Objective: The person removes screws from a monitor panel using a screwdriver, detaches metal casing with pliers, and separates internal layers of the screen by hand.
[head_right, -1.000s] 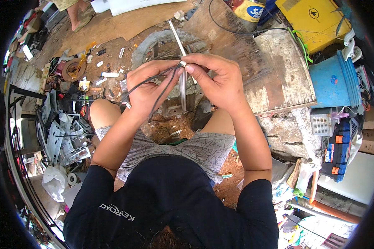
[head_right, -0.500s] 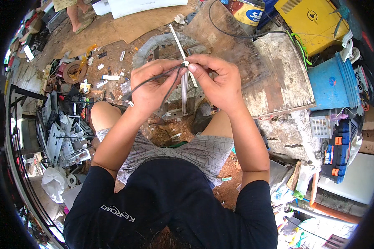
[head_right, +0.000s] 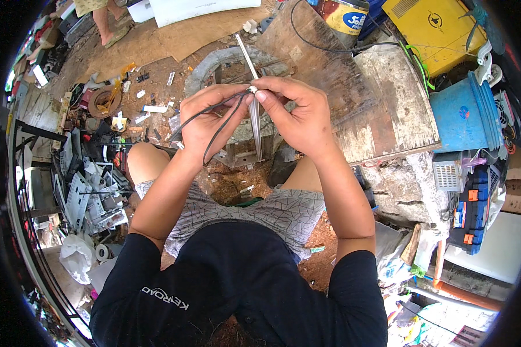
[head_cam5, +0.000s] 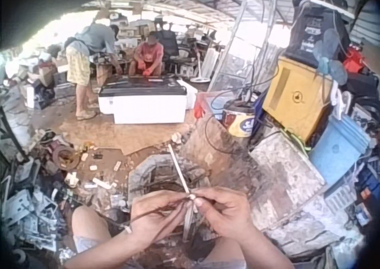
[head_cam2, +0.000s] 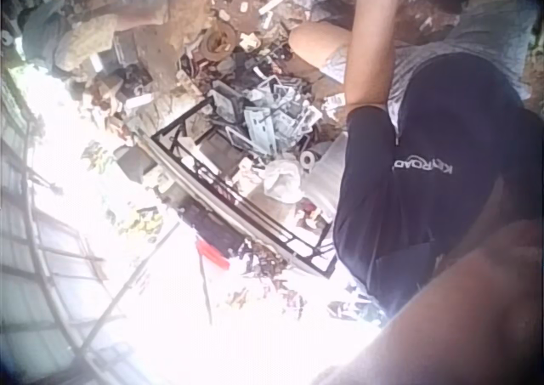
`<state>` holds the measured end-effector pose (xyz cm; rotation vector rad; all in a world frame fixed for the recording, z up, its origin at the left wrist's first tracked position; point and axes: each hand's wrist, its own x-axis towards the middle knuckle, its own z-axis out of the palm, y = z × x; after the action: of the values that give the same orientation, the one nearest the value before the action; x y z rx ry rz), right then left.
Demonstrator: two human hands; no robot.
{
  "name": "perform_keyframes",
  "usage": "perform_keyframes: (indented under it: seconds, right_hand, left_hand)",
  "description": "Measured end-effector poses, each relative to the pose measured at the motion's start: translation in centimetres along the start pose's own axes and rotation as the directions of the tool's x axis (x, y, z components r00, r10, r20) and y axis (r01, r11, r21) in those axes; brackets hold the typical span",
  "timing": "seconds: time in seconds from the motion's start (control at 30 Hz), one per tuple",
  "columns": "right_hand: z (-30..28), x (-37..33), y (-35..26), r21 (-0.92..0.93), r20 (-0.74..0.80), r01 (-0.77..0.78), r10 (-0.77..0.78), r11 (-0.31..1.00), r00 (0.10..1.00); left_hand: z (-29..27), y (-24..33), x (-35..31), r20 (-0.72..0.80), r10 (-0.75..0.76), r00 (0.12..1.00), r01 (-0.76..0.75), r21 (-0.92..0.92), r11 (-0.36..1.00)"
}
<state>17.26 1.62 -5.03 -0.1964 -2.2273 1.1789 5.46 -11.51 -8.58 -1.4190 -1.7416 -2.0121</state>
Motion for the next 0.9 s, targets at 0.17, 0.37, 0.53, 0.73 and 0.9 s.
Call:
perform_keyframes:
  seconds: [0.17, 0.37, 0.53, 0.73, 0.9]
  right_hand:
    - [0.1, 0.0, 0.2, 0.020, 0.001, -0.016, 0.016, 1.000, 1.000]
    - [0.8, -0.1, 0.7, 0.053, -0.063, 0.038, -0.034, 0.998, 0.997]
    - [1.3, -0.3, 0.7, -0.034, -0.015, 0.077, -0.077, 0.996, 0.997]
    - [2.1, -0.2, 0.8, 0.009, -0.013, 0.054, -0.054, 0.999, 0.998]
    - [0.9, 0.1, -3.1, -0.254, 0.072, 0.198, -0.185, 0.947, 0.980]
  left_hand:
    - [0.0, -0.1, -0.1, 0.011, -0.037, 0.999, 0.037, -0.027, 0.999]
    - [-0.4, 0.2, -0.1, 0.023, -0.054, 0.998, 0.054, -0.010, 0.998]
    - [-0.7, 0.2, 0.0, -0.002, -0.134, 0.991, 0.133, -0.069, 0.989]
    - [-1.2, 0.0, -0.3, -0.006, -0.223, 0.975, 0.222, -0.084, 0.971]
    - [-2.3, -1.3, -0.9, -0.034, -0.320, 0.947, 0.306, -0.208, 0.929]
